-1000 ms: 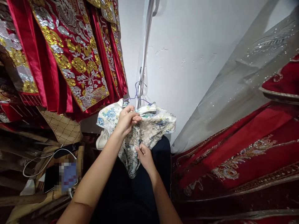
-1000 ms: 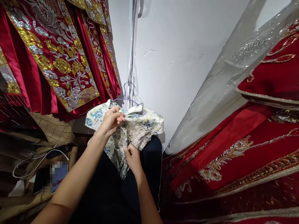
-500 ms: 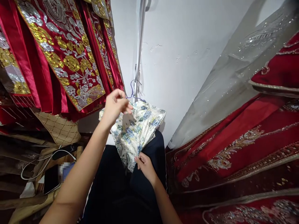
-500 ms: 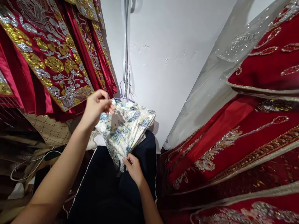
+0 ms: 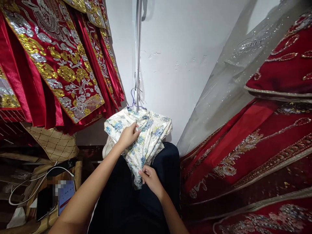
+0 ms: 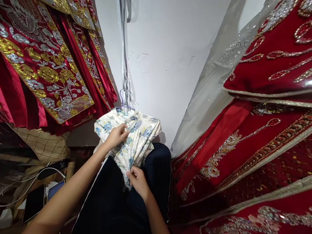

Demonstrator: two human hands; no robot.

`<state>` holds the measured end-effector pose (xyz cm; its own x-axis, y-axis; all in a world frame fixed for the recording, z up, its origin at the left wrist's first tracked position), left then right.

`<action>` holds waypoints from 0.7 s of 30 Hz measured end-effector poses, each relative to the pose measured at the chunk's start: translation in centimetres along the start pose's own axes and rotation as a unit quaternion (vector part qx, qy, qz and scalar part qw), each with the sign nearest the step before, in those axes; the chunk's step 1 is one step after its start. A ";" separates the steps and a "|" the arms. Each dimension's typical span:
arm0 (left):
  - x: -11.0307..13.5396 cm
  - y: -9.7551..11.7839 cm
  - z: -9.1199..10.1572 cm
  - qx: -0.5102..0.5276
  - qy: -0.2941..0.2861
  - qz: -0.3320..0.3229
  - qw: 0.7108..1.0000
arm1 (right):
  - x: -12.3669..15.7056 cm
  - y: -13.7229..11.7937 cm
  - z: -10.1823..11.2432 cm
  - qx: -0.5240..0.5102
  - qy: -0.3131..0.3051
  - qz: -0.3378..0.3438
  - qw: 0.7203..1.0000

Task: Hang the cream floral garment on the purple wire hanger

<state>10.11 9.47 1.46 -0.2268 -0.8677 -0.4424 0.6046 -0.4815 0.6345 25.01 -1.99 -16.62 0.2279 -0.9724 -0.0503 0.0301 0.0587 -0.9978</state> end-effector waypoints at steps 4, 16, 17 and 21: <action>-0.2 0.3 0.5 0.045 -0.003 -0.013 0.999 | -0.1 1.0 0.4 -0.011 0.000 0.002 1.000; 0.8 0.5 -0.9 0.558 0.074 0.209 0.799 | -0.4 2.2 1.0 -0.049 -0.001 0.010 0.999; 0.4 0.9 -0.7 0.573 0.089 0.215 0.786 | -0.6 2.0 1.0 -0.057 0.001 0.007 0.998; -2.6 2.8 1.5 0.603 0.126 0.216 0.757 | -1.9 1.5 1.6 -0.062 0.001 -0.006 0.998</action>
<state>11.22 10.22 5.31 0.0370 -0.9986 -0.0386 -0.5916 -0.0531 0.8045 26.21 0.28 -17.92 0.2266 -0.9733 -0.0374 -0.0886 0.0177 -0.9959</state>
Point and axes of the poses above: each hand's wrist, its own x-axis away from the middle knuckle, its own z-axis out of the back of the hand, y = z × x, the point moved 3 cm from there along -x, towards the middle knuckle, and after that the axes turned 1 degree about z, right-handed, at the moved point
